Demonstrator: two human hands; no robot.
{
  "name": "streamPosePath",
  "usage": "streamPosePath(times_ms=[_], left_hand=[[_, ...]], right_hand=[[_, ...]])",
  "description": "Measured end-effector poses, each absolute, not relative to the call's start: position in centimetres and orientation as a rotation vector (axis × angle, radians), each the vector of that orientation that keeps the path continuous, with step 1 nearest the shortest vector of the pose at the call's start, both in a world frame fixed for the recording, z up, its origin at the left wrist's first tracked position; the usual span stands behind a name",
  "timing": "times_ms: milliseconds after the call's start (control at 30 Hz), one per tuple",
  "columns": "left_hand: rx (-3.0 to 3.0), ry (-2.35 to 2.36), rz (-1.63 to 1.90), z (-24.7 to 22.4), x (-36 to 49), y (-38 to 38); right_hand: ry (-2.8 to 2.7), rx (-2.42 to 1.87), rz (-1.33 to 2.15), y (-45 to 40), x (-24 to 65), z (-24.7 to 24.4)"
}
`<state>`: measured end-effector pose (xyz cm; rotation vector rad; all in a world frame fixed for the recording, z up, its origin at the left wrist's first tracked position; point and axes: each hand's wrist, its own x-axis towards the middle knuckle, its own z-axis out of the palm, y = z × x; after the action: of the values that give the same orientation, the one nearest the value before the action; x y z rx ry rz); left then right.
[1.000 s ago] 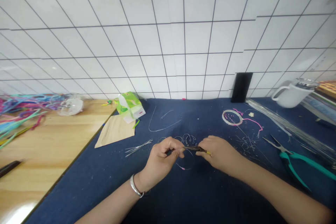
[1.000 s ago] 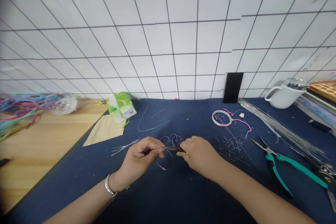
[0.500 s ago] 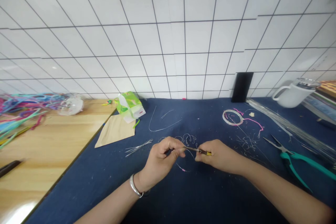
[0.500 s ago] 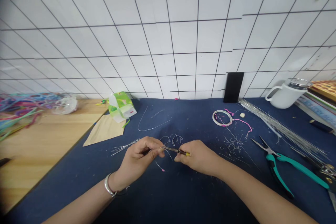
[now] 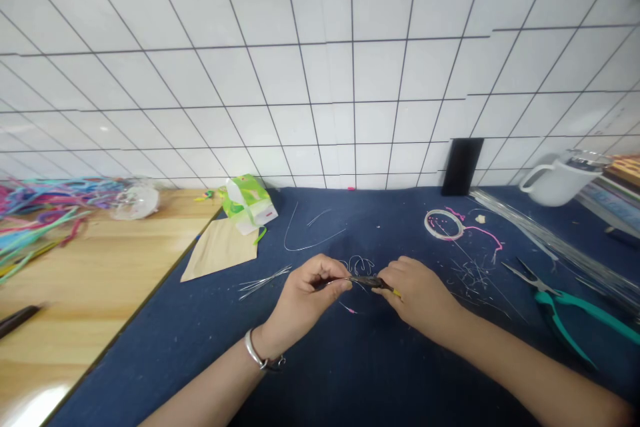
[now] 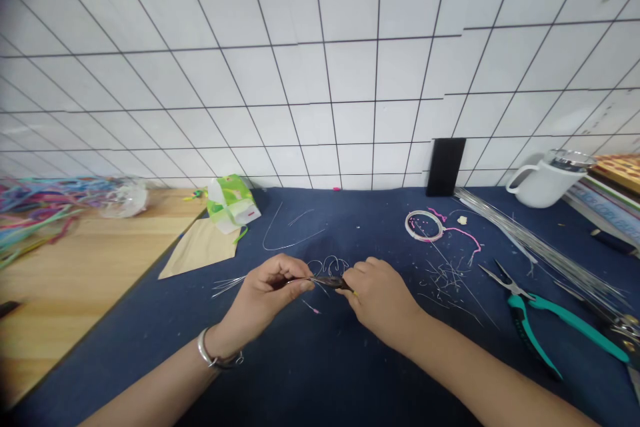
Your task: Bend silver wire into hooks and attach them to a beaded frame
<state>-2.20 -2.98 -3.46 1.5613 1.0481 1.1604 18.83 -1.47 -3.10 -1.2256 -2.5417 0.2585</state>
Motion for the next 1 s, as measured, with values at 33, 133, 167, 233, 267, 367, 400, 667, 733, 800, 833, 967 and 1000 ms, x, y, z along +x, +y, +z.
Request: streamPosePath(times_ms=[33,133,167,233,267,367,400,667,733,800,833,967,1000], left_hand=[[1.569,1.053,1.160,-3.50,-2.24,-2.99],[1.644,1.087,1.166,-3.66,-2.38,-3.02],[1.675,1.104,1.167,-3.70,-2.43,-3.03],[1.725,1.139,1.163,-3.76,-2.52,-3.03],[1.740,1.153,1.158,-3.78,-2.55,-3.02],[1.750,1.170,1.151,-3.75,-2.59,-3.01],[1.749,1.170,1.150,-3.72,-2.59,-3.02],[1.776,1.157,1.117,-3.46,-2.60,-3.07],[1.785,1.146,1.110,-3.43,-2.62,-3.06],[1.787,1.141,1.115,-3.45,-2.63,-3.06],[1.789,1.142,1.116,-3.47,-2.65,-3.07],[1.813,1.160,1.122,-3.64,-2.66,-3.21],[1.817,1.167,1.130,-3.69,-2.65,-3.26]], right_hand=[[-2.543,-1.223,0.239,-1.50,18.84,-3.13],[-2.556,-1.210,0.292,-1.48,18.80,-3.14],[-2.557,-1.208,0.327,-1.45,18.78,-3.12],[-2.553,-1.206,0.389,-1.41,18.73,-3.06],[-2.546,-1.208,0.409,-1.40,18.71,-3.03],[-2.528,-1.212,0.414,-1.45,18.65,-2.85],[-2.523,-1.213,0.408,-1.47,18.64,-2.78],[-2.503,-1.279,0.719,-1.34,18.78,-2.38],[-2.496,-1.284,0.755,-1.28,18.81,-2.34],[-2.497,-1.280,0.755,-1.25,18.81,-2.29],[-2.498,-1.278,0.754,-1.25,18.80,-2.27],[-2.495,-1.279,0.783,-1.24,18.76,-2.30],[-2.490,-1.286,0.797,-1.25,18.74,-2.33]])
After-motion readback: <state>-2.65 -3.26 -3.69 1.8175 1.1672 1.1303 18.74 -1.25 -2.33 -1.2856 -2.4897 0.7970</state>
